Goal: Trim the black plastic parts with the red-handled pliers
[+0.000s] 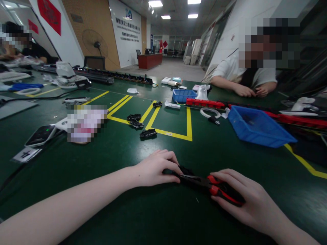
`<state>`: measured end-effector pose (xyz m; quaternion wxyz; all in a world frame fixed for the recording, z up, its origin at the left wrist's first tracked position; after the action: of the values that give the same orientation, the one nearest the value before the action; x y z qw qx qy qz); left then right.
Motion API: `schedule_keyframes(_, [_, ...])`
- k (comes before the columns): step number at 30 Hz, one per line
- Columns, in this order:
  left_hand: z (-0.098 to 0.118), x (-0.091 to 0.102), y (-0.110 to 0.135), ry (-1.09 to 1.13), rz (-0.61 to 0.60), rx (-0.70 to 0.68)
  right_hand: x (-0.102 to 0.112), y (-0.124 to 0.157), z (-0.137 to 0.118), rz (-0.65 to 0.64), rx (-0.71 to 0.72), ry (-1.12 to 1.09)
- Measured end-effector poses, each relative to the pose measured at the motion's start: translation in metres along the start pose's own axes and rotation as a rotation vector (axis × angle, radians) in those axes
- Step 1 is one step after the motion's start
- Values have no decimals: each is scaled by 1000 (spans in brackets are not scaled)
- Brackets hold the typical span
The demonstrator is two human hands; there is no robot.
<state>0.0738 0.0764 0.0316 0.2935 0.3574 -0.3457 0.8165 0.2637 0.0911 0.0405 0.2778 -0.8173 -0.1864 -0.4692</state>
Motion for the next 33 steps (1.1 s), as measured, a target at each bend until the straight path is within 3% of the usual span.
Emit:
schedule_keyframes(16, [-4, -2, 1, -4, 9, -19, 3, 1, -9, 69, 169, 147])
schedule_keyframes(26, [-1, -1, 1, -4, 11, -18, 1, 2, -2, 52, 21, 0])
schedule_keyframes(33, [-2, -1, 1, -1, 5, -12, -1, 1, -2, 37, -7, -22])
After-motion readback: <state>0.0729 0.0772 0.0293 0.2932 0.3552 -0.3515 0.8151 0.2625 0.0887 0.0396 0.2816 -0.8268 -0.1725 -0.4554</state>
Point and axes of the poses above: each hand's wrist, its own y-axis away from the middle knuckle, its own x-axis out of the back of the hand, z = x × y, the point moved 9 cm from there along -y, towards the middle knuckle, and after that the axes turned 15 degrees about -x, right-handed, at the moved point
